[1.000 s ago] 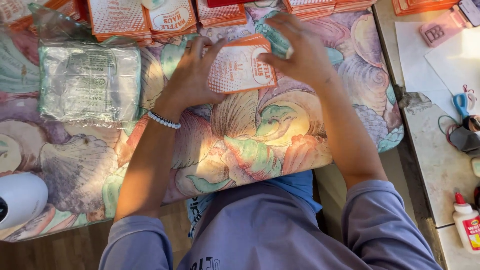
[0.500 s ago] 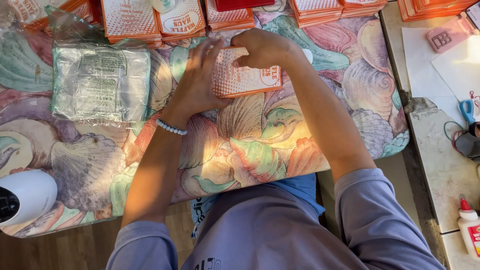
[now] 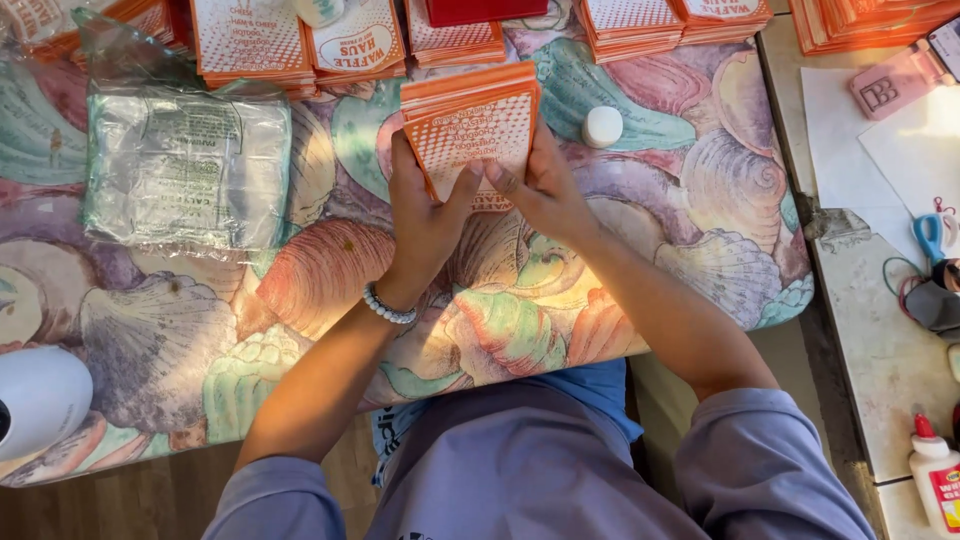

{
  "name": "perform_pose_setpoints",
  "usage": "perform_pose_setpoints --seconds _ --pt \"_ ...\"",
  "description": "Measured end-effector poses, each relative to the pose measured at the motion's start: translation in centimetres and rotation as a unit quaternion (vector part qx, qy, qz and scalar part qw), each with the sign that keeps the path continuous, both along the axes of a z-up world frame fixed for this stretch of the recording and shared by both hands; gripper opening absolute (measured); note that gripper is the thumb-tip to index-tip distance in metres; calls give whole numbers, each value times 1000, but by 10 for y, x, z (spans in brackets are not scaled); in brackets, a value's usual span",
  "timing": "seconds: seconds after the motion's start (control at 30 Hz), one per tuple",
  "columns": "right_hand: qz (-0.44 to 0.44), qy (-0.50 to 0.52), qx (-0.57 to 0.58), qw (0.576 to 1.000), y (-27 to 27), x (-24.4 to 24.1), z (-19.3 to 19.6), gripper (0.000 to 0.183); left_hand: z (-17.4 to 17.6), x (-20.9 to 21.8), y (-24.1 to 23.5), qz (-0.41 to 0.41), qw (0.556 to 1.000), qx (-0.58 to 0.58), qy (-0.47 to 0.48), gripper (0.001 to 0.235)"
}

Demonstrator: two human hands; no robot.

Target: The person is organizing stacks of paper bags and applying glue to their edges for assembly or packaging.

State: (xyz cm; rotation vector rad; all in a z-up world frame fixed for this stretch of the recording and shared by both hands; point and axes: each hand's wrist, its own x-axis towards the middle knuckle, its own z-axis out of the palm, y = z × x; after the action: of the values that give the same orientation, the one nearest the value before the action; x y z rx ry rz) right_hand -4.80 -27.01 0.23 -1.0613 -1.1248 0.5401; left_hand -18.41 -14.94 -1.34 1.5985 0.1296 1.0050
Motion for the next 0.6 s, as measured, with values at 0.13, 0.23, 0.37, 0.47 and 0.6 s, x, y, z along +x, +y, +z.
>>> perform_pose_setpoints --seconds 0.13,0.23,0.37,0.47,0.6 --pt "37 -38 -37 998 -8 17 -20 53 15 -11 4 -21 998 -51 16 38" --pt "89 21 -50 995 -16 24 -36 44 19 -17 11 -47 987 -148 31 26" --pt "-53 28 -93 994 -22 -7 38 21 25 -17 22 -110 970 -216 30 25" --pt "-88 12 -95 992 -26 -8 42 13 27 -18 25 -135 963 -229 49 21" --pt "-82 37 -105 990 -34 -5 39 8 31 -21 24 -142 957 -246 59 16"
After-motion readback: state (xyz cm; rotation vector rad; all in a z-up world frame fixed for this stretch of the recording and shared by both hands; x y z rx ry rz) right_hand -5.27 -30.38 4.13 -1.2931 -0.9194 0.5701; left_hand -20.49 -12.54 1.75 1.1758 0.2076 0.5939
